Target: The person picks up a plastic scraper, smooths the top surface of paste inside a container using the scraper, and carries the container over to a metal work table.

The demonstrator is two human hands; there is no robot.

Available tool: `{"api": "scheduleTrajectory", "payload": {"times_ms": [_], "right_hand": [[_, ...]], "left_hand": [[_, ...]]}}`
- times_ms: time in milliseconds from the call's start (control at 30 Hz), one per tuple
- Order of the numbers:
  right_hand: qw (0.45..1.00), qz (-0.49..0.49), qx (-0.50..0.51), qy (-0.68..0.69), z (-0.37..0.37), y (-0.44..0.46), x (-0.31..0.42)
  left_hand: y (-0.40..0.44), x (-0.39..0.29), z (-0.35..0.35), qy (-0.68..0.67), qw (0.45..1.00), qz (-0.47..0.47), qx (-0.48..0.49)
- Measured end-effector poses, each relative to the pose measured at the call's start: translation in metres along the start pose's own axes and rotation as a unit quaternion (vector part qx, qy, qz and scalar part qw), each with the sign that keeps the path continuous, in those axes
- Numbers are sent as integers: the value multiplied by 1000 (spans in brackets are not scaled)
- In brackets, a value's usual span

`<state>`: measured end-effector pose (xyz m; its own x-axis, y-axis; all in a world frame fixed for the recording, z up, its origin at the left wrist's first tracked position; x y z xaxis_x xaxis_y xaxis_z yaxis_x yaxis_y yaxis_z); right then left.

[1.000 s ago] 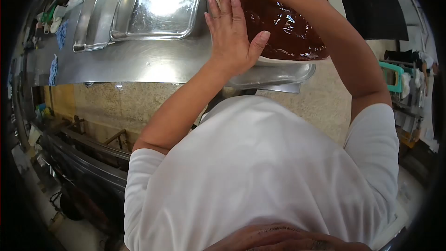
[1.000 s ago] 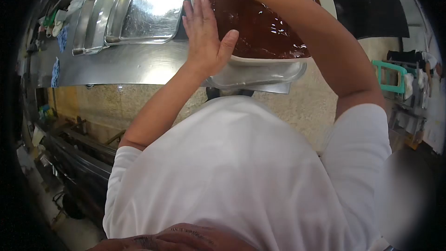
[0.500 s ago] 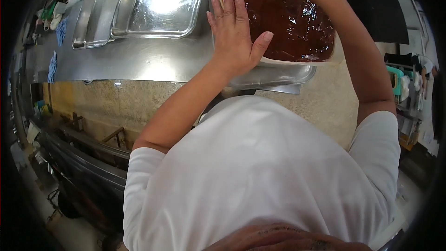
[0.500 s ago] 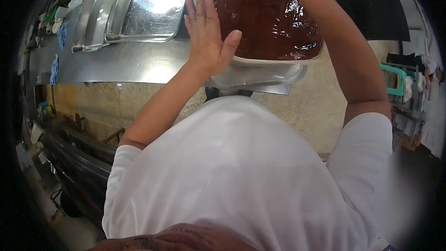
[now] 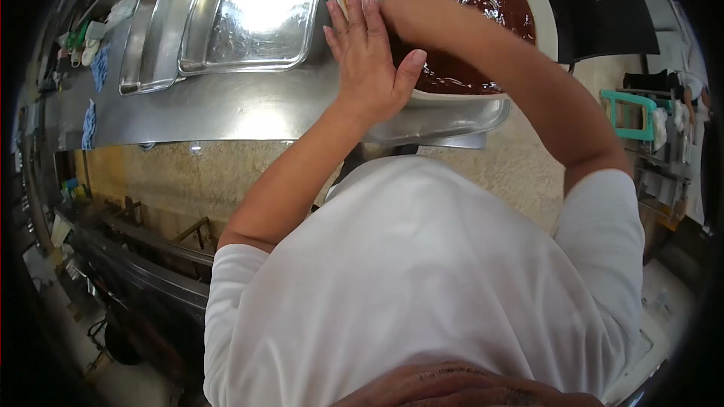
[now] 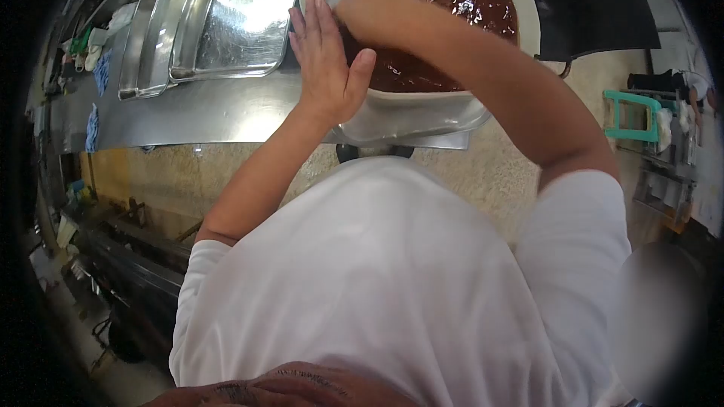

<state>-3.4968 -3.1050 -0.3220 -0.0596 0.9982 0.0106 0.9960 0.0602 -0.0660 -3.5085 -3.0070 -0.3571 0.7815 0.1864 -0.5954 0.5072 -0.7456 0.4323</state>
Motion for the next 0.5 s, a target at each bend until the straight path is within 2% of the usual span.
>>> {"api": "scheduleTrajectory", "payload": {"times_ms": [33,67,133,167,233,367,500], "right_hand": [[998,-52,2,-32,1,-19,13],[998,-52,2,-33,-3,-33,8],[998,28,46,28,-11,-57,-22],[995,91,31,18,-18,-61,-44],[988,150,14,-30,-19,-48,-89],[971,182,-89,-125,0,-4,-147],[991,121,-42,-41,19,8,-86]], "left_hand": [[0,-1,-1,1,1000,9,1],[-2,-2,-1,2,1000,16,5],[-2,0,-2,-20,1000,13,-2],[-1,1,-1,-42,999,9,-6],[0,-1,2,-36,999,21,-10],[-2,1,1,-16,1000,9,-13],[0,1,1,-21,999,22,-22]]}}
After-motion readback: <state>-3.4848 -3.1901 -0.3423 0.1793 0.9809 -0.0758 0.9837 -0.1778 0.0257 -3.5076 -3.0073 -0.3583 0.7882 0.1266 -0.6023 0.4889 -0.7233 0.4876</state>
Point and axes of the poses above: each hand's wrist, its own y-axis towards the middle knuckle, its own z-axis out of the palm, x = y × z, the point moved 8 cm from there along y, towards the middle knuckle, and after that the axes turned 4 degrees about -z, right-handed, at the moved point
